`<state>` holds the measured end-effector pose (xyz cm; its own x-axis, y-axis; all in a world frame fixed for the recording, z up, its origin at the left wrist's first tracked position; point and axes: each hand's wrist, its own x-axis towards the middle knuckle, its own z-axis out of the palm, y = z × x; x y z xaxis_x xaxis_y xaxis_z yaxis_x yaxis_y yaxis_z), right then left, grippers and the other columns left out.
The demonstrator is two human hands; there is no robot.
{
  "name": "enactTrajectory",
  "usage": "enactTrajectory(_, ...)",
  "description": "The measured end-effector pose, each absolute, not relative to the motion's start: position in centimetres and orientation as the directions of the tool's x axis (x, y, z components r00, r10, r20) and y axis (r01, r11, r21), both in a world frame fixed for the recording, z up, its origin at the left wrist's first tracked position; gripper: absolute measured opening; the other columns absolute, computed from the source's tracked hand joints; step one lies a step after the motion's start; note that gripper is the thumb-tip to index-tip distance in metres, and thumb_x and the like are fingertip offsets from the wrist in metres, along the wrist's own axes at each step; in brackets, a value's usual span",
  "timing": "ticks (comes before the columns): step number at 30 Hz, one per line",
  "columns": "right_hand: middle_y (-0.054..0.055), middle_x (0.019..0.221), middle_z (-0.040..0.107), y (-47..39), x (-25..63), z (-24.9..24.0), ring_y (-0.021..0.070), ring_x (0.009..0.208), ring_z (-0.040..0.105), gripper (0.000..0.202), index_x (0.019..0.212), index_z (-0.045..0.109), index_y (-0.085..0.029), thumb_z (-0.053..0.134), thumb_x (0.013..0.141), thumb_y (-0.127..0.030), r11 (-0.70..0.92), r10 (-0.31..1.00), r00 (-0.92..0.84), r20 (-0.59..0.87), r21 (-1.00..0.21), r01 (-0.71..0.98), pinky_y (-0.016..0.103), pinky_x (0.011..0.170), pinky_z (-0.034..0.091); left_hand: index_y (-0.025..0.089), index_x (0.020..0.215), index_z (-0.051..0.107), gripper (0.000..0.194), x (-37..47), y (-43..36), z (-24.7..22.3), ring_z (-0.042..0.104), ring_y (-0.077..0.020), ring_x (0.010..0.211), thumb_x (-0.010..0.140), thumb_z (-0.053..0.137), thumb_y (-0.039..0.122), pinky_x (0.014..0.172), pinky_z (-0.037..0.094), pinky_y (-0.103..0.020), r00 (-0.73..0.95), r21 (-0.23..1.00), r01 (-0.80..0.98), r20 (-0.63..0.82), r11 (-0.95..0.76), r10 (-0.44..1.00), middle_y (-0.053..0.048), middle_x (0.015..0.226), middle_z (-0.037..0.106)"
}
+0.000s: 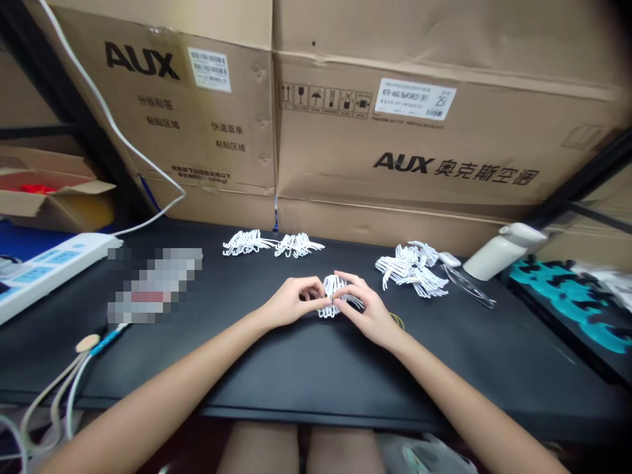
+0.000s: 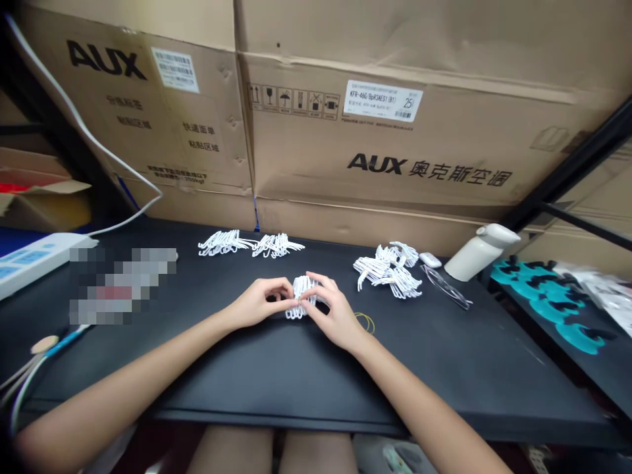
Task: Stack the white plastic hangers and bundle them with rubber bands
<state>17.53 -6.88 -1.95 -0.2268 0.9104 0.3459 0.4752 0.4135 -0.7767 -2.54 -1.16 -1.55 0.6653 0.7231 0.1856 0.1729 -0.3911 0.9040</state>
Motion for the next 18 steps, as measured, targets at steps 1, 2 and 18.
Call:
enactTrajectory(1, 0.01, 0.133, 0.053, -6.7, 17.6, -2.1, 0.0253, 0.125, 0.048, 0.014, 0.091, 0.067, -0.022, 0.057, 0.087, -0.032, 0.407, 0.913, -0.207, 0.351, -0.801, 0.439, 0.047, 0.105, 0.037, 0.014, 0.082, 0.06, 0.027, -2.6, -1.0, -1.7, 0.058, -0.0123, 0.07, 0.08, 0.065, 0.041, 0.066, 0.045, -0.024, 0.667, 0.921, 0.155, 0.17, -0.358, 0.726, -0.003, 0.078, 0.064)
enactTrajectory(2, 0.011, 0.131, 0.055, -6.5, 17.7, -2.3, 0.0247, 0.122, 0.051, 0.015, 0.092, 0.067, -0.022, 0.056, 0.088, -0.032, 0.397, 0.918, -0.175, 0.356, -0.831, 0.389, 0.045, 0.102, 0.041, 0.014, 0.083, 0.059, 0.027, -2.6, -0.8, -1.8, 0.06, -0.0132, 0.072, 0.079, 0.066, 0.04, 0.068, 0.046, -0.025, 0.666, 0.938, 0.138, 0.15, -0.318, 0.73, -0.003, 0.079, 0.064)
enactTrajectory(18, 0.007, 0.086, 0.066, -5.5, 18.9, -2.8, 0.0194, 0.078, 0.064, 0.021, 0.087, 0.068, -0.019, 0.064, 0.082, -0.039, 0.378, 0.925, -0.132, 0.356, -0.834, 0.402, 0.032, 0.067, 0.055, 0.015, 0.086, 0.053, 0.039, -2.8, 0.0, -2.1, 0.066, -0.0172, 0.083, 0.064, 0.08, 0.033, 0.08, 0.05, -0.032, 0.639, 0.971, 0.114, 0.092, -0.212, 0.763, -0.004, 0.085, 0.066)
